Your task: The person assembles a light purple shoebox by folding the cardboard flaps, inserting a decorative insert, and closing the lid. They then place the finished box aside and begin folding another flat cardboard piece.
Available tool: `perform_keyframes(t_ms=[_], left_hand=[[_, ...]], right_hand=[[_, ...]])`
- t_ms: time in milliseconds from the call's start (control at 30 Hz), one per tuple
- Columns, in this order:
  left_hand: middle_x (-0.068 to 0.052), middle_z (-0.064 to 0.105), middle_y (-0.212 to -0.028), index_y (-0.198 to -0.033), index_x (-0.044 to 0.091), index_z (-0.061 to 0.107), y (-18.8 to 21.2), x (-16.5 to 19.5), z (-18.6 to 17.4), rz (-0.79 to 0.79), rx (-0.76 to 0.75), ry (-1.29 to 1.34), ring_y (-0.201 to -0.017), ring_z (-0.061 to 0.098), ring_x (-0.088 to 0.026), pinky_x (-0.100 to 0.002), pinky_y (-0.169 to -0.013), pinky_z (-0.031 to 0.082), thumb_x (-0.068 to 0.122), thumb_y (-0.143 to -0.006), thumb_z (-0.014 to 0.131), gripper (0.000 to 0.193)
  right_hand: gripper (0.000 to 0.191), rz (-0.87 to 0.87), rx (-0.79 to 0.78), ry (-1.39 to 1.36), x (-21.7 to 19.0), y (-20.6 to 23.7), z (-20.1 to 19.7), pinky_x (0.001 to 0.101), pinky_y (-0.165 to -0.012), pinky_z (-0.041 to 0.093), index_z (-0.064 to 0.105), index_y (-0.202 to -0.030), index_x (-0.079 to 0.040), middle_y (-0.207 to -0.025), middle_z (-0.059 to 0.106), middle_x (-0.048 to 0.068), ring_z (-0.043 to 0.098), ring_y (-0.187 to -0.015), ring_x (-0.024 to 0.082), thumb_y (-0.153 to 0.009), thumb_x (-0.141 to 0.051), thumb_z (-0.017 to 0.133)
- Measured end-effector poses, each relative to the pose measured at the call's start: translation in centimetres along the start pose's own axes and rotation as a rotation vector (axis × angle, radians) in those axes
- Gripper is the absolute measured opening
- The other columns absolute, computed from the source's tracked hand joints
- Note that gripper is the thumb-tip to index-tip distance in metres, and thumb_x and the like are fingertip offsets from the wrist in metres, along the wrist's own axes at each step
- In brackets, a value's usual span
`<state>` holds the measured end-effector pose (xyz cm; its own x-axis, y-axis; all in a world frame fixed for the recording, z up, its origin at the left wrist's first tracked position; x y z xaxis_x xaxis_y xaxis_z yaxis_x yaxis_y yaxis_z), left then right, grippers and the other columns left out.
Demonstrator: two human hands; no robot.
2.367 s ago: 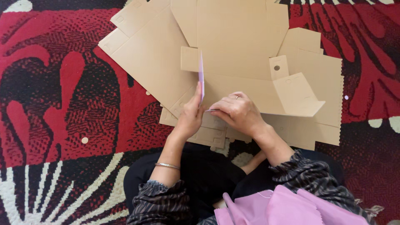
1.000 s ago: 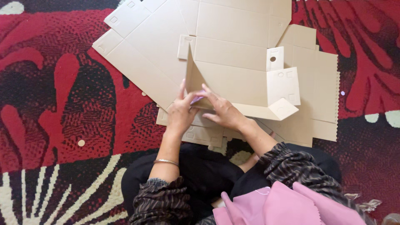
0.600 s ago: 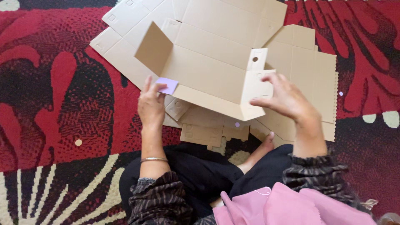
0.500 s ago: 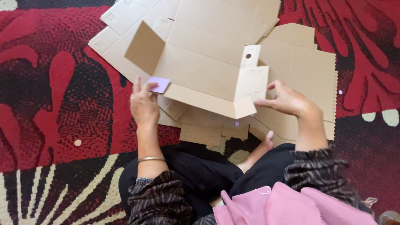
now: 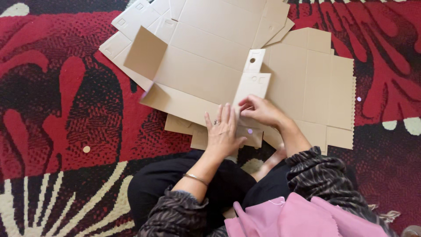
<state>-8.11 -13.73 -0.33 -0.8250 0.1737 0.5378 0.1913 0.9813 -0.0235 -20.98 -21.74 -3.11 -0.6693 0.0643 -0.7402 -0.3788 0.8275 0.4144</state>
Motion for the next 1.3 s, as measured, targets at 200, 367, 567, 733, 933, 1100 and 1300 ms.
perform_keyframes(t_ms=[200,367,567,733,933,1100,1300], left_hand=[[-0.011,0.076,-0.085,-0.100,0.012,0.066,-2.7,-6.1,-0.4,-0.131,0.185,-0.109,-0.077,0.072,-0.029,-0.052,-0.107,0.044,0.024,-0.107,0.059,0.016],[-0.009,0.076,-0.080,-0.096,0.010,0.069,-2.2,-7.5,-7.5,-0.013,0.431,-0.007,-0.067,0.072,-0.024,-0.056,-0.109,0.039,0.030,-0.103,0.061,0.023],[-0.010,0.072,-0.073,-0.101,0.010,0.073,0.5,-6.7,-17.3,-0.024,0.564,0.018,-0.065,0.068,-0.030,-0.056,-0.117,0.033,0.030,-0.102,0.065,0.021],[-0.005,0.075,-0.088,-0.115,0.011,0.073,3.5,-3.7,-23.9,0.083,0.741,-0.041,-0.076,0.068,-0.025,-0.050,-0.110,0.038,0.026,-0.105,0.067,0.019],[-0.003,0.069,-0.076,-0.115,0.012,0.074,4.3,-0.8,-25.8,0.227,0.579,0.184,-0.074,0.067,-0.021,-0.038,-0.087,0.044,0.017,-0.101,0.069,0.016],[0.002,0.069,-0.074,-0.122,0.013,0.071,3.5,0.7,-25.2,0.299,0.362,0.622,-0.069,0.068,-0.012,-0.031,-0.085,0.046,0.012,-0.104,0.060,0.021],[-0.001,0.059,-0.070,-0.135,0.009,0.064,3.1,2.1,-23.9,0.318,0.186,0.806,-0.072,0.058,-0.013,-0.029,-0.078,0.048,0.008,-0.102,0.059,0.033]], right_hand=[[0.048,-0.049,0.255,0.266,-1.2,0.2,-2.8,0.0366,-0.108,0.049,0.062,-0.133,-0.012,-0.135,0.064,0.015,0.063,-0.124,0.027,-0.088,0.003,0.058],[0.065,-0.262,0.570,0.567,-5.4,1.3,-6.0,0.0533,-0.115,0.027,0.065,-0.135,-0.018,-0.155,0.042,0.020,0.038,-0.137,0.044,-0.073,0.004,0.069],[0.010,-0.569,0.613,0.539,-10.9,2.9,-5.2,0.0596,-0.122,0.017,0.072,-0.100,-0.019,-0.128,0.073,0.003,0.052,-0.138,0.029,-0.092,-0.017,0.078],[0.009,-0.792,0.527,0.474,-16.8,7.0,-3.9,0.0500,-0.128,0.030,0.069,-0.101,-0.015,-0.110,0.073,0.002,0.068,-0.119,0.020,-0.097,-0.017,0.077],[0.014,-0.906,0.563,0.483,-23.1,13.2,-3.8,0.0480,-0.116,0.041,0.069,-0.103,-0.013,-0.100,0.070,0.002,0.068,-0.106,0.021,-0.094,-0.014,0.080],[0.017,-0.831,0.514,0.492,-25.2,15.3,-4.1,0.0469,-0.108,0.044,0.069,-0.106,-0.012,-0.099,0.070,0.002,0.066,-0.102,0.024,-0.091,-0.014,0.078],[0.017,-0.787,0.413,0.480,-24.8,15.6,-4.5,0.0485,-0.111,0.040,0.068,-0.107,-0.012,-0.098,0.070,0.003,0.066,-0.099,0.024,-0.091,-0.017,0.075]])
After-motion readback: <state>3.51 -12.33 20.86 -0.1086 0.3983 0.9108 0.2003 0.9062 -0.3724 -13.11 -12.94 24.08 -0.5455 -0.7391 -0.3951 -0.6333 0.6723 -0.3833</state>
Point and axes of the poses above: each hand's wrist, its own y-axis away from the middle knuckle, its own z-axis out of the palm, x = y × z, the point moved 10 cm from there along -y, towards the middle knuckle
